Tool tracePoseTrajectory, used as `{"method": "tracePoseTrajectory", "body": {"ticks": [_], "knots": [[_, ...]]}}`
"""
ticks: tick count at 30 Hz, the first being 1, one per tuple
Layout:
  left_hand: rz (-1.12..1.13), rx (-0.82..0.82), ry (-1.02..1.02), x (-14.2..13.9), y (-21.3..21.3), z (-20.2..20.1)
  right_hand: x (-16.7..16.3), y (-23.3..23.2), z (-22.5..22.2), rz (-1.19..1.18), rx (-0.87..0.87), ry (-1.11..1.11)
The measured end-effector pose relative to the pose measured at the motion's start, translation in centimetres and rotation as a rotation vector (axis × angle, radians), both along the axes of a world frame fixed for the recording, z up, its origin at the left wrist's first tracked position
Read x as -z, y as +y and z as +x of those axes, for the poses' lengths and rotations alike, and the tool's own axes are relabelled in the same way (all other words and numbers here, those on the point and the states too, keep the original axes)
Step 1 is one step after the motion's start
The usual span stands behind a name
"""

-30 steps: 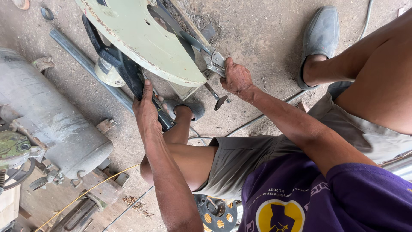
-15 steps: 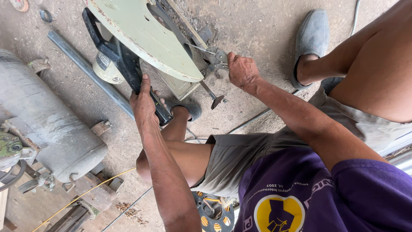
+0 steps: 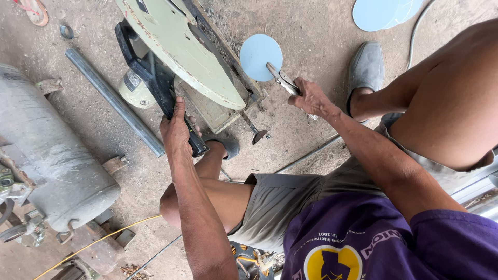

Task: The person uses a bench grinder to smooth the edges of circular metal discs. They hold each disc with pliers against the spinning wheel, rotating it to grind the perimeter, then set the finished disc aside and pick up another.

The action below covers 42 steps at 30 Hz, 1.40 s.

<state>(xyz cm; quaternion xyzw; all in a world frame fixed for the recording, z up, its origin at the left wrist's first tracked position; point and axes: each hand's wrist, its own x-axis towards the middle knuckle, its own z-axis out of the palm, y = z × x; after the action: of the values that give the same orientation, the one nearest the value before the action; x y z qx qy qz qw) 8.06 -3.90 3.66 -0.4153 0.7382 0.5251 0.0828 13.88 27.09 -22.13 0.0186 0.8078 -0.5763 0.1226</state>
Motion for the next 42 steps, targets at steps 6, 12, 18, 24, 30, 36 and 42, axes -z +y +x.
{"method": "tracePoseTrajectory", "body": {"ticks": [6,12,18,24,30,36,42], "knots": [[0.032,-0.006,-0.001,-0.1,0.0,-0.5,-0.4,-0.1,0.4,-0.336,0.016,-0.159],[0.066,-0.023,0.0,0.1,0.0,-0.9,-2.0,-0.7,-0.2,-0.13,0.034,-0.135],[0.052,-0.029,-0.012,0.4,0.1,-1.1,0.0,-2.1,-1.6,0.143,0.059,-0.22],[0.055,0.023,0.007,1.0,0.3,-1.4,1.2,-5.1,-3.4,0.136,0.004,-0.183],[-0.014,-0.002,-0.023,1.7,1.1,-2.1,1.6,-9.7,-6.4,-0.032,-0.007,-0.467],[-0.018,-0.016,-0.058,1.9,1.4,-2.6,1.7,-9.8,-7.9,0.017,-0.158,-0.526],[-0.039,-0.038,-0.081,1.7,1.8,-2.8,2.3,-4.8,-6.7,-0.177,-0.239,-0.598]]}}
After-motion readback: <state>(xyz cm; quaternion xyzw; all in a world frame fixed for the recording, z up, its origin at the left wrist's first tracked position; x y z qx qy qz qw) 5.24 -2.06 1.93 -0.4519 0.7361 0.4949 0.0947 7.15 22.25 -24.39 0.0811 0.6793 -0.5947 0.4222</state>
